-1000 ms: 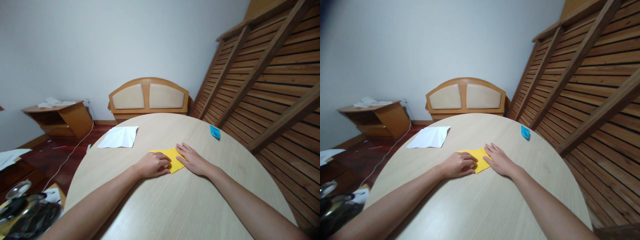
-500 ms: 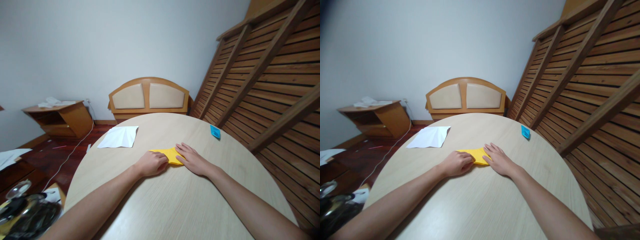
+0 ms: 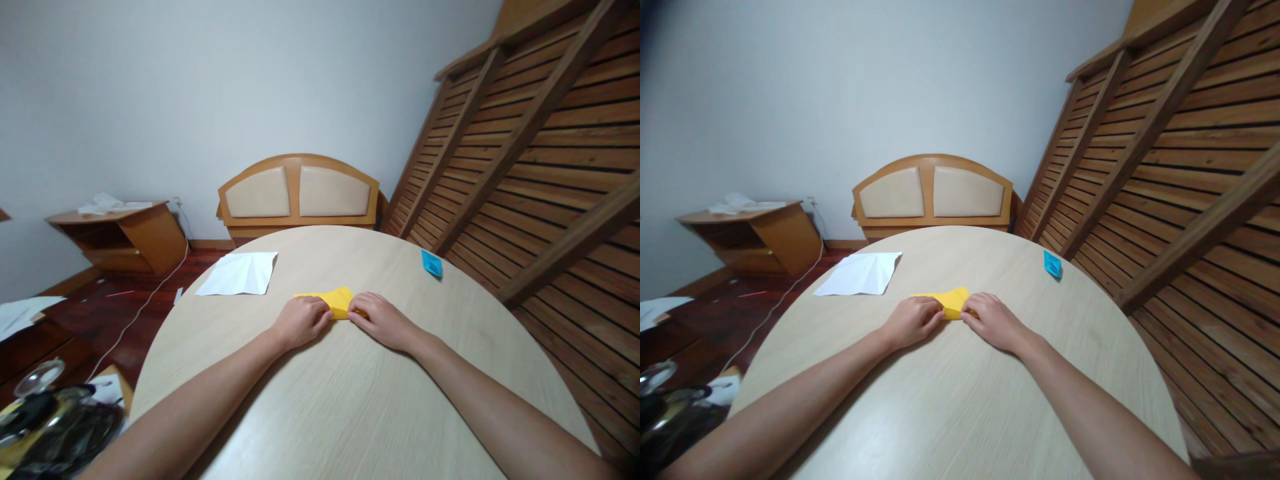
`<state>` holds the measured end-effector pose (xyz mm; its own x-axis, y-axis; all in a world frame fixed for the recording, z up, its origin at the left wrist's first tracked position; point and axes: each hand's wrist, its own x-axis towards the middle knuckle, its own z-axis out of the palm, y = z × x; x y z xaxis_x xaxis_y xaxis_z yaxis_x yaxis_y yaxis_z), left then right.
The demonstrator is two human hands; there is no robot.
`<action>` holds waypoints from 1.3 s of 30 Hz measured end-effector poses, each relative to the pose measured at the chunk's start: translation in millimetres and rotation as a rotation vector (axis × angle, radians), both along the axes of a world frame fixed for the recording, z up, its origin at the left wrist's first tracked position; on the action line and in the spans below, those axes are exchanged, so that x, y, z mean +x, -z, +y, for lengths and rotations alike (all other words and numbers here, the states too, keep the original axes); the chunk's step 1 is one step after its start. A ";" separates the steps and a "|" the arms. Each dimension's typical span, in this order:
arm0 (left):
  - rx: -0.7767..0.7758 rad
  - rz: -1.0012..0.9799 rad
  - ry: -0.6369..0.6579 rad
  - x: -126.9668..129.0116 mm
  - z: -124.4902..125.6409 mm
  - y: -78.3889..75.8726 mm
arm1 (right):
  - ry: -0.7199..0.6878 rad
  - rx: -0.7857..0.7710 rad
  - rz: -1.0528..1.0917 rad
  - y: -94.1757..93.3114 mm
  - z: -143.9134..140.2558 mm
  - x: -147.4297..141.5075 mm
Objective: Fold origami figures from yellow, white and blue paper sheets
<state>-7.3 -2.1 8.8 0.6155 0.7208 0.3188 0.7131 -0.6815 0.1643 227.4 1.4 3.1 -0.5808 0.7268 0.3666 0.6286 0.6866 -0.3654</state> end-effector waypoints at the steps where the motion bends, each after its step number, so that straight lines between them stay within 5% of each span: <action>1: -0.010 -0.013 -0.012 0.4 0.6 1.4 | 0.012 -0.001 0.003 1.8 0.9 -0.5; 7: -0.073 -0.159 -0.038 -1.4 3.2 11.7 | 0.042 -0.003 0.044 5.7 1.9 -1.9; 13: 0.031 -0.056 0.031 -3.5 5.3 16.1 | -0.027 0.023 -0.014 2.8 0.0 1.6; 27: 0.056 -0.021 0.121 4.5 -4.9 2.9 | -0.106 -0.147 -0.201 -8.5 -13.9 4.6; 39: 0.063 -0.012 0.108 -0.3 -2.6 8.2 | -0.170 -0.043 -0.237 -31.9 -6.7 25.9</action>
<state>-7.6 -4.7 0.6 0.6841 0.6293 0.3688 0.6336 -0.7631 0.1270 253.3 -5.3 35.1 -0.7610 0.6239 0.1775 0.5774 0.7762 -0.2532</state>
